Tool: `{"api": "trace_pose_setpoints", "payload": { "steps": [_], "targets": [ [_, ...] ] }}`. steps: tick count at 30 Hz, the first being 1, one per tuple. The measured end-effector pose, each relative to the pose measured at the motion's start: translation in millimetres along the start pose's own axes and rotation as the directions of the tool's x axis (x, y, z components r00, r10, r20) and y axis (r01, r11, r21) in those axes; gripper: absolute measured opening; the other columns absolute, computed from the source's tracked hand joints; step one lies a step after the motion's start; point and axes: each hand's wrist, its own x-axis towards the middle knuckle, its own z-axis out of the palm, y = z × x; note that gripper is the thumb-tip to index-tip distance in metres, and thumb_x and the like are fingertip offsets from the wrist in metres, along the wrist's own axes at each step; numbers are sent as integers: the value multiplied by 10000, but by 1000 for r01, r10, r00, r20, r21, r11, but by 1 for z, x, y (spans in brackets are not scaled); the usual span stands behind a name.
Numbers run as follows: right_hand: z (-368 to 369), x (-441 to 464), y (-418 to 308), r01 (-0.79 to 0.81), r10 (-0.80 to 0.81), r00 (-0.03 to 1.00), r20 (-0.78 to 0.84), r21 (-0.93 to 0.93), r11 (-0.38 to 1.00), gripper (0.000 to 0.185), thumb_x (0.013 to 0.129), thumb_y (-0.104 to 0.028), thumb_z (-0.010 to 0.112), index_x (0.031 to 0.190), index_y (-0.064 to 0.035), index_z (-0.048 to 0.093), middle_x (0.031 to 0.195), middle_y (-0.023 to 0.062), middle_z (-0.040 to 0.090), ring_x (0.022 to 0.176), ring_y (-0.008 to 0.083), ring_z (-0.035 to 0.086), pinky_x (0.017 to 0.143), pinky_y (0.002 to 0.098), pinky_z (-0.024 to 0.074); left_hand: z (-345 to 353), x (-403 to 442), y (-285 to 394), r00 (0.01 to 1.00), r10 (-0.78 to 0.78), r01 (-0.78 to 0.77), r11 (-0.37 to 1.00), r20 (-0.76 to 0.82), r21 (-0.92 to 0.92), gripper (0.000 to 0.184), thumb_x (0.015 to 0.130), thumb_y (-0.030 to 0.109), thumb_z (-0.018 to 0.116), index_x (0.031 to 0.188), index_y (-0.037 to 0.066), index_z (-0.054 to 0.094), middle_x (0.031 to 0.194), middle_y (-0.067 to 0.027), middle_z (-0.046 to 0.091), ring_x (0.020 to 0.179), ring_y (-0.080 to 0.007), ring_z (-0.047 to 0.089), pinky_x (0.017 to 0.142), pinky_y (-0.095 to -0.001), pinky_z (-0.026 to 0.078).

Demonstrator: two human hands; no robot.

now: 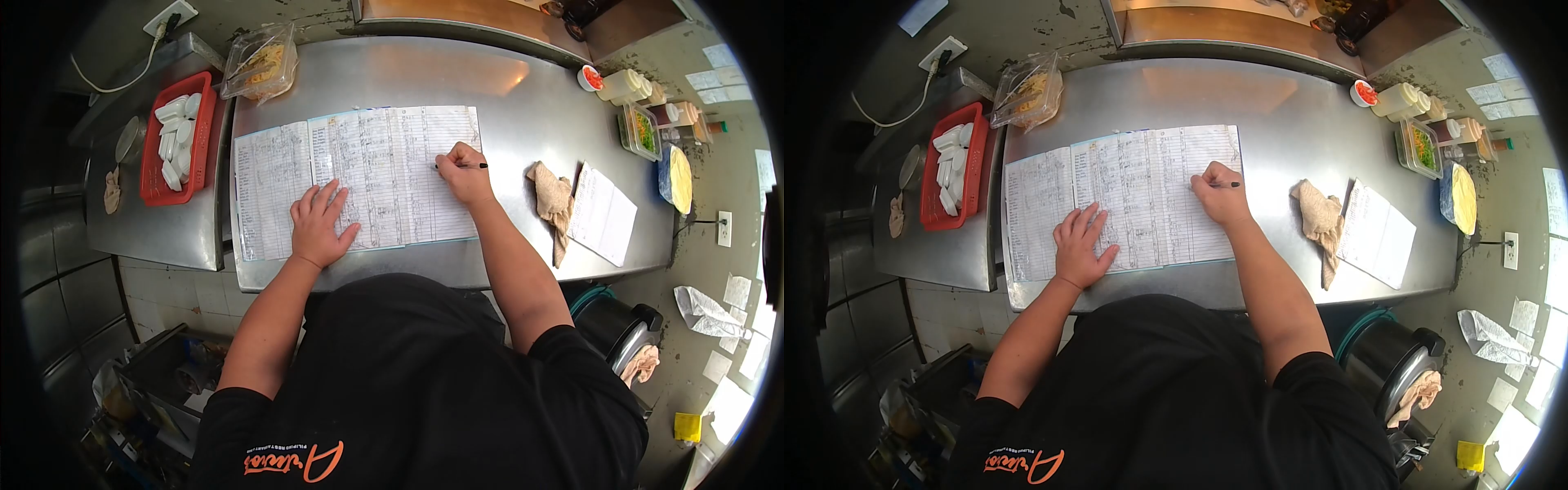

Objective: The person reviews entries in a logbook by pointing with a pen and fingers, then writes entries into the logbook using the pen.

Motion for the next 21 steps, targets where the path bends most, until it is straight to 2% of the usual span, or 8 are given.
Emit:
{"api": "trace_pose_setpoints", "payload": {
  "steps": [10, 12, 21],
  "targets": [
    [2, -3, -10, 2, 2, 1000, 26, -175, 985, 283, 909, -263, 744, 801, -19, 652, 752, 138, 700, 699, 237, 649, 692, 384, 538, -2, 0, 1, 1000, -1, 1, 1000, 12, -13, 696, 859, 451, 755, 1453, 115, 618, 1581, -103, 506, 1417, -386, 421, 1162, -532, 280],
    [2, -4, -13, -36, 40, 999, 13, -206, 978, 273, 912, -262, 741, 809, -25, 655, 746, 141, 697, 696, 244, 651, 694, 389, 539, -2, 0, 1, 1000, -7, 7, 1000, 19, -9, 695, 861, 450, 754, 1453, 112, 618, 1581, -104, 506, 1418, -386, 419, 1162, -533, 279],
    [1, -4, -10, 7, 0, 999, 37, -190, 982, 286, 909, -268, 749, 807, -19, 652, 748, 144, 693, 698, 245, 646, 692, 393, 536, 0, 0, -1, 1000, -14, 14, 1000, 20, -10, 690, 861, 468, 757, 1447, 128, 627, 1591, -80, 493, 1423, -379, 410, 1171, -539, 270]
  ]
}}
